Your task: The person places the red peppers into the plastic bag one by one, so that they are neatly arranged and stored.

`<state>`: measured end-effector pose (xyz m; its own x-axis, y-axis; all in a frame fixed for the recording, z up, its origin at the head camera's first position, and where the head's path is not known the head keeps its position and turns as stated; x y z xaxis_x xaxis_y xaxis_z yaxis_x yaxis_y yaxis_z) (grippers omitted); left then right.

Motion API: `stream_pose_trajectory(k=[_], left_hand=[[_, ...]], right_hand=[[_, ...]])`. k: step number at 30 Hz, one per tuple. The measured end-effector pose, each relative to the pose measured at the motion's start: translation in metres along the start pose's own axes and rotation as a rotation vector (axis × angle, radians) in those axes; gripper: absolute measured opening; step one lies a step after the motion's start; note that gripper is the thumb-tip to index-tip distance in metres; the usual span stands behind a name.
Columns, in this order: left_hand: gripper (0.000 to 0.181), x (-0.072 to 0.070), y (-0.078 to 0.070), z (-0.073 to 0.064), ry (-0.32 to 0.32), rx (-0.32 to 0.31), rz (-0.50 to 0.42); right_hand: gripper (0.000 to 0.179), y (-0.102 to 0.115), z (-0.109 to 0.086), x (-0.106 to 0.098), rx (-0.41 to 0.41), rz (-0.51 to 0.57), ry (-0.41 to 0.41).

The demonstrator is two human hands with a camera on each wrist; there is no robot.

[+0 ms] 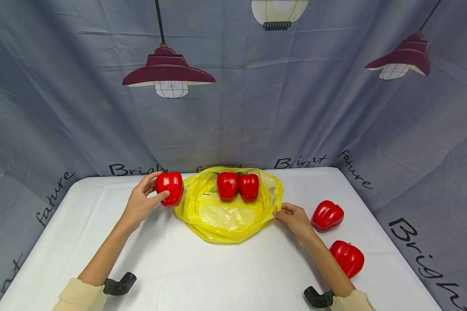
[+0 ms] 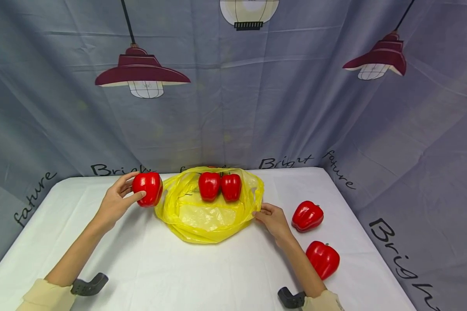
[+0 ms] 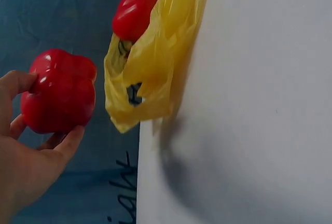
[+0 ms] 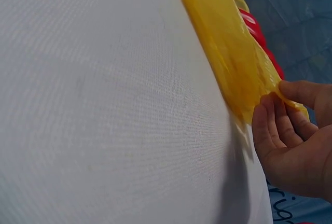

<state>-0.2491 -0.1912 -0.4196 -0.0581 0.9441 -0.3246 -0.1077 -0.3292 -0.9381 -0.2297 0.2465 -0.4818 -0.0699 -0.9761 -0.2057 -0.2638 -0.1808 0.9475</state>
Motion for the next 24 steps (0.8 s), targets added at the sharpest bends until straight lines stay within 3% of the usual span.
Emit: stream_pose_trajectory(k=[10,24], left_hand=[[0.066,0.036,-0.007,0.014,0.054,0.031,-0.027],[0.064,0.068,-0.005,0.024,0.101,-0.01,-0.08]], right_hand=[[0.041,0.002,-0.002,0.0,0.002,0.002,-0.004],[0.039,0.002,-0.001,0.001,-0.02,0.019,0.007]])
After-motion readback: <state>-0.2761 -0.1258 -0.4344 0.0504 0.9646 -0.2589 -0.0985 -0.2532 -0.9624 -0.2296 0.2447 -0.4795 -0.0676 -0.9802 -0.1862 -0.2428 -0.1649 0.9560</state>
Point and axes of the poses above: each hand's wrist, its own z-axis towards the middle knuckle, its own x-axis out of the palm, y = z × x, the point moved 4 cm from there along z, towards the middle knuckle, and after that the axes turned 3 degrees about -y, right-handed, at the moved point
